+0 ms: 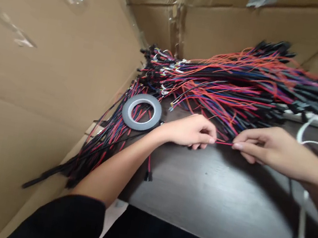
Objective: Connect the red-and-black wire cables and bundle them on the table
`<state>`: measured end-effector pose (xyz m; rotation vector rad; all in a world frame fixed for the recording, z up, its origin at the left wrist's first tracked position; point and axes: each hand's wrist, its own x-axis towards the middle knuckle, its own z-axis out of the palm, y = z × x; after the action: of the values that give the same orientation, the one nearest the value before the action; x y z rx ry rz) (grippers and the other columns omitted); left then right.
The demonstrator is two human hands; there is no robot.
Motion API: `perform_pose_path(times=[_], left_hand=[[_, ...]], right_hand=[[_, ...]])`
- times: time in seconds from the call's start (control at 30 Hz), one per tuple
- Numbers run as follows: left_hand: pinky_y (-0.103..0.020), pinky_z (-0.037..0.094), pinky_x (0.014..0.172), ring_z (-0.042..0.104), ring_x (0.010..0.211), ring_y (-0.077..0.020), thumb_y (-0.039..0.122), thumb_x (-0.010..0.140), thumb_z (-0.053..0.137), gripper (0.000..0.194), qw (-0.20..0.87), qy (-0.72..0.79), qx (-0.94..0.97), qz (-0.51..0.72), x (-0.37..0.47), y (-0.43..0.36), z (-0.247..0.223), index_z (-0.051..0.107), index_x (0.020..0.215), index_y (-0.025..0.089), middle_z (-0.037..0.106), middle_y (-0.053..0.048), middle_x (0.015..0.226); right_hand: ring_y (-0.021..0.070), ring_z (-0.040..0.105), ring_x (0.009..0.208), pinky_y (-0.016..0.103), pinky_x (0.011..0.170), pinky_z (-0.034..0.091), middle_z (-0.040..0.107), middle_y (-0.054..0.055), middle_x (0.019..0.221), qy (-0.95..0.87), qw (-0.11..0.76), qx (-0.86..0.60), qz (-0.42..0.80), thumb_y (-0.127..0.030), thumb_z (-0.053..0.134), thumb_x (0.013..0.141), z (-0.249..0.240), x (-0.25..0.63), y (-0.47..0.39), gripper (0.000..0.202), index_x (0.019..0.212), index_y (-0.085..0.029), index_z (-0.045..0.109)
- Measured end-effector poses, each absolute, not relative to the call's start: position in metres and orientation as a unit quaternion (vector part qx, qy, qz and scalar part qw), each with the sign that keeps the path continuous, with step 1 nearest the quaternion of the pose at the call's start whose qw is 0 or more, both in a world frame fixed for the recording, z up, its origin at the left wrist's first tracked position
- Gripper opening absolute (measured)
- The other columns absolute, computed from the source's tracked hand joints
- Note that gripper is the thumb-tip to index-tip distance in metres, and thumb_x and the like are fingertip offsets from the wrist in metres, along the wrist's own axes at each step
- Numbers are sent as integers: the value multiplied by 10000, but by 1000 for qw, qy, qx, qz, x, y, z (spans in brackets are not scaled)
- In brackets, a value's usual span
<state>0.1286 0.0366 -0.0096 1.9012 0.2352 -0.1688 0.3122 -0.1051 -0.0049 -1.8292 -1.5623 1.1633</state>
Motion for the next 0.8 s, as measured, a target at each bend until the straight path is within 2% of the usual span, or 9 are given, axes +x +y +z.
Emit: perform_pose_path(times=[0.13,0.3,0.47,0.7,0.8], left_hand=[[-167,404,464,498,450,-46,237,883,541,179,568,123,813,-33,130,31,-8,625,790,110,596,15,621],[-159,375,445,469,435,-41,243,863,557,157,588,160,793,-14,133,28,-10,635,797,124,588,33,603],[-163,347,444,443,425,-41,214,857,560,168,569,160,806,-18,133,26,-5,634,737,122,580,35,573],[-167,395,541,515,516,-62,195,861,581,109,532,112,839,-5,131,25,3,658,828,125,578,37,565],[-172,394,546,503,510,-59,168,857,569,105,529,113,841,6,131,22,2,656,814,128,569,39,576]], right_hand=[[91,417,391,217,405,319,554,-13,467,-529,256,-660,468,-484,611,804,3,302,-102,334,705,-165,614],[79,409,399,198,410,319,540,-28,475,-521,280,-641,489,-368,579,833,2,302,-101,240,735,-153,615],[77,414,414,197,417,331,549,-26,500,-520,286,-611,525,-362,613,836,0,306,-102,233,757,-143,624],[79,420,428,206,432,322,570,-10,526,-512,305,-586,549,-348,591,864,5,304,-104,232,800,-129,637],[77,415,425,204,430,314,571,-11,526,-508,306,-589,548,-324,596,855,5,302,-103,209,801,-127,635]])
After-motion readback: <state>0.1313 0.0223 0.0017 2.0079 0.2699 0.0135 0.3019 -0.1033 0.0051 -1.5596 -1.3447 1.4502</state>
